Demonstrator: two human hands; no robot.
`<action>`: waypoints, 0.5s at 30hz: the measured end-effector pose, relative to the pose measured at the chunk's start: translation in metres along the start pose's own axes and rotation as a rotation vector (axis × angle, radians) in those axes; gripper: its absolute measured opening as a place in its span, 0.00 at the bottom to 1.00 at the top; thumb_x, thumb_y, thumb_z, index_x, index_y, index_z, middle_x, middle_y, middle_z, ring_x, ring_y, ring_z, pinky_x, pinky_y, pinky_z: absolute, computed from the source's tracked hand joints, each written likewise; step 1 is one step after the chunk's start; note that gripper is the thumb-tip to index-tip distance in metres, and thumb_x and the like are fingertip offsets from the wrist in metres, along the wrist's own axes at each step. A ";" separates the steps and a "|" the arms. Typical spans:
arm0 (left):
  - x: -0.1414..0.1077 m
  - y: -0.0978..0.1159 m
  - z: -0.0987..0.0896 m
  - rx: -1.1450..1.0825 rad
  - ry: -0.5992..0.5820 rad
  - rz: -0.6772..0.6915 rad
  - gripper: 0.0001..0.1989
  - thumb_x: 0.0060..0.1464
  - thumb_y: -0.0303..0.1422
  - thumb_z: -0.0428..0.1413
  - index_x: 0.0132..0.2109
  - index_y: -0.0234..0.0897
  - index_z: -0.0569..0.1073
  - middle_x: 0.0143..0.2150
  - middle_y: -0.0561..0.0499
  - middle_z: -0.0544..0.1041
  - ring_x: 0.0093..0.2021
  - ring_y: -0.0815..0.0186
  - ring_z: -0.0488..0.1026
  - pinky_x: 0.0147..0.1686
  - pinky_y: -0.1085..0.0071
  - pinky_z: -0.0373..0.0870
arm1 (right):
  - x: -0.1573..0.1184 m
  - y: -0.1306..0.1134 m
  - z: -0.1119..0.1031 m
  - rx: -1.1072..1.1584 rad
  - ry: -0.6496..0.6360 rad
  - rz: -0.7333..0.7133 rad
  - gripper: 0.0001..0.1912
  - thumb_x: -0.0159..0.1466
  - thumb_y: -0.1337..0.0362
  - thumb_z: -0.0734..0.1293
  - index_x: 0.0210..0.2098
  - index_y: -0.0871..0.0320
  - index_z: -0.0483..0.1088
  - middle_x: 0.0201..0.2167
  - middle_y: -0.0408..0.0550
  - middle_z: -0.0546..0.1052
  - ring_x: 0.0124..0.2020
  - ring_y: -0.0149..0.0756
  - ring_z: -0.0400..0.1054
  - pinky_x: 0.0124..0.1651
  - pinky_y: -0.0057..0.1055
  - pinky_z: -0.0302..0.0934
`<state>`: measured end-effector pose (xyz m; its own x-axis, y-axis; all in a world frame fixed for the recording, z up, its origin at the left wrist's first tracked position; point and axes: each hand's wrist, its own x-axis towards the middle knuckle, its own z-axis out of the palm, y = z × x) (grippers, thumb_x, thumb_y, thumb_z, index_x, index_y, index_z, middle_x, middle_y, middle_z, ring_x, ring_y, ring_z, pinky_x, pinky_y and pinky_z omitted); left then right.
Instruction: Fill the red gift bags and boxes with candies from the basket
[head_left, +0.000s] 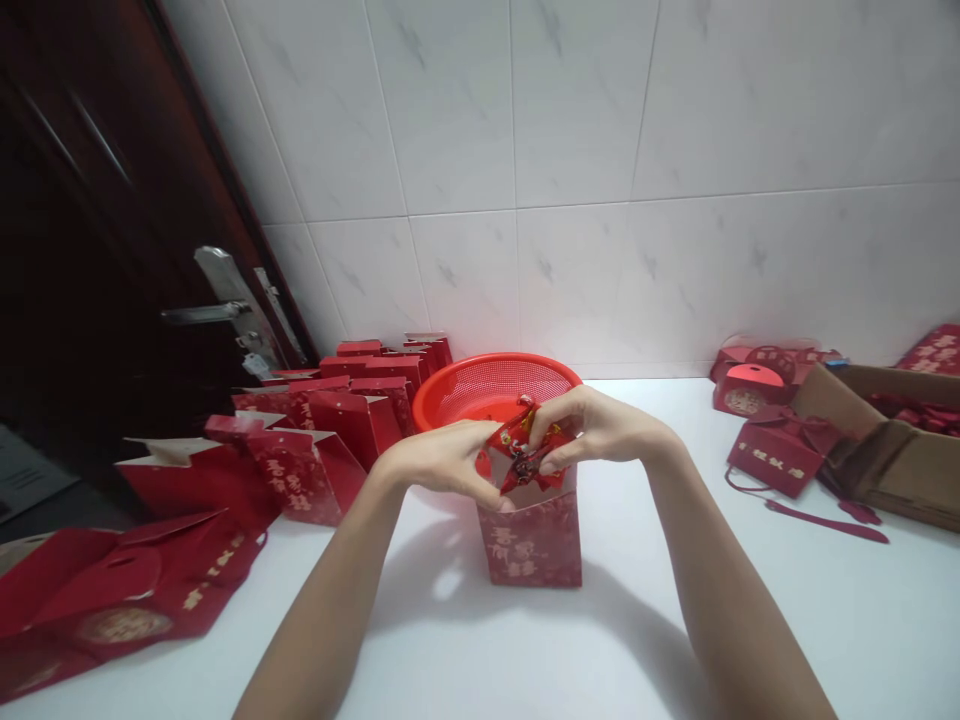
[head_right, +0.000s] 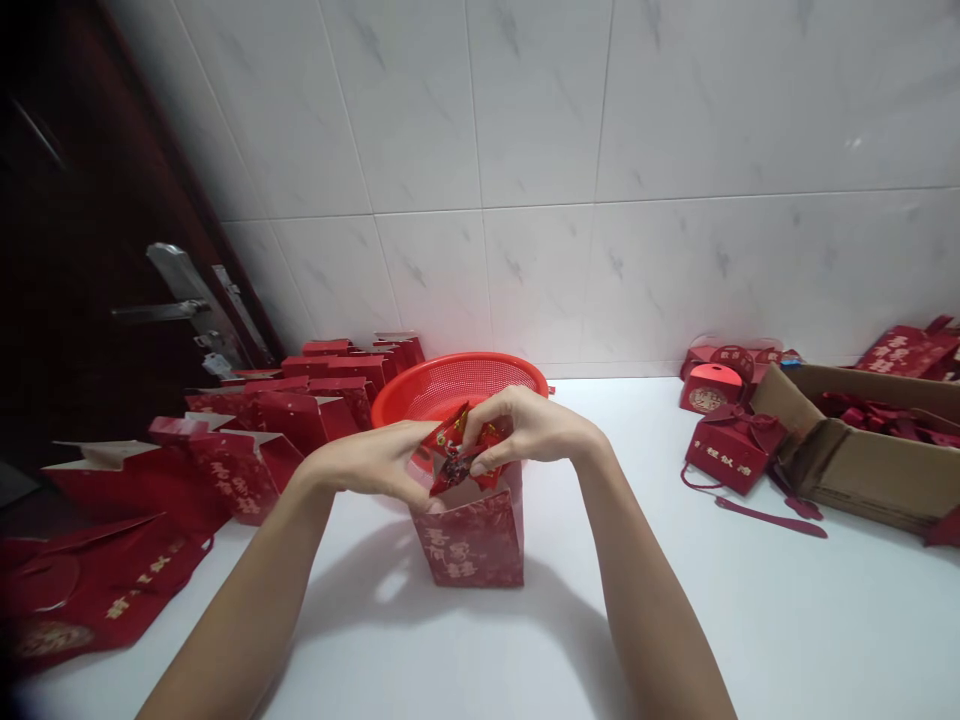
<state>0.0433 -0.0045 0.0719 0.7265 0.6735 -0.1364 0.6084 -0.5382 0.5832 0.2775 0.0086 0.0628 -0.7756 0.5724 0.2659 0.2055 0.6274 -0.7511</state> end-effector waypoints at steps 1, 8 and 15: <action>0.000 -0.001 -0.001 -0.004 -0.009 -0.009 0.23 0.44 0.41 0.67 0.47 0.40 0.74 0.47 0.51 0.77 0.48 0.57 0.72 0.46 0.68 0.67 | 0.000 -0.001 0.000 -0.038 -0.014 0.013 0.10 0.56 0.62 0.76 0.34 0.61 0.78 0.32 0.46 0.80 0.32 0.32 0.70 0.35 0.29 0.63; -0.006 0.002 -0.001 0.107 0.019 -0.087 0.33 0.44 0.46 0.67 0.57 0.42 0.73 0.55 0.47 0.75 0.53 0.54 0.70 0.49 0.66 0.65 | -0.008 -0.021 0.000 -0.240 -0.085 0.173 0.05 0.57 0.67 0.74 0.33 0.60 0.77 0.27 0.43 0.76 0.27 0.28 0.65 0.28 0.25 0.57; -0.013 0.016 0.002 0.127 -0.004 -0.039 0.20 0.48 0.36 0.63 0.50 0.43 0.76 0.49 0.52 0.77 0.50 0.58 0.71 0.46 0.69 0.65 | -0.007 -0.039 0.022 -0.411 -0.209 0.317 0.03 0.57 0.69 0.71 0.33 0.58 0.77 0.24 0.40 0.72 0.23 0.27 0.60 0.23 0.25 0.49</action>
<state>0.0442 -0.0233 0.0815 0.7029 0.6930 -0.1603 0.6714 -0.5719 0.4714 0.2616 -0.0315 0.0771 -0.7312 0.6759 -0.0918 0.6314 0.6197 -0.4662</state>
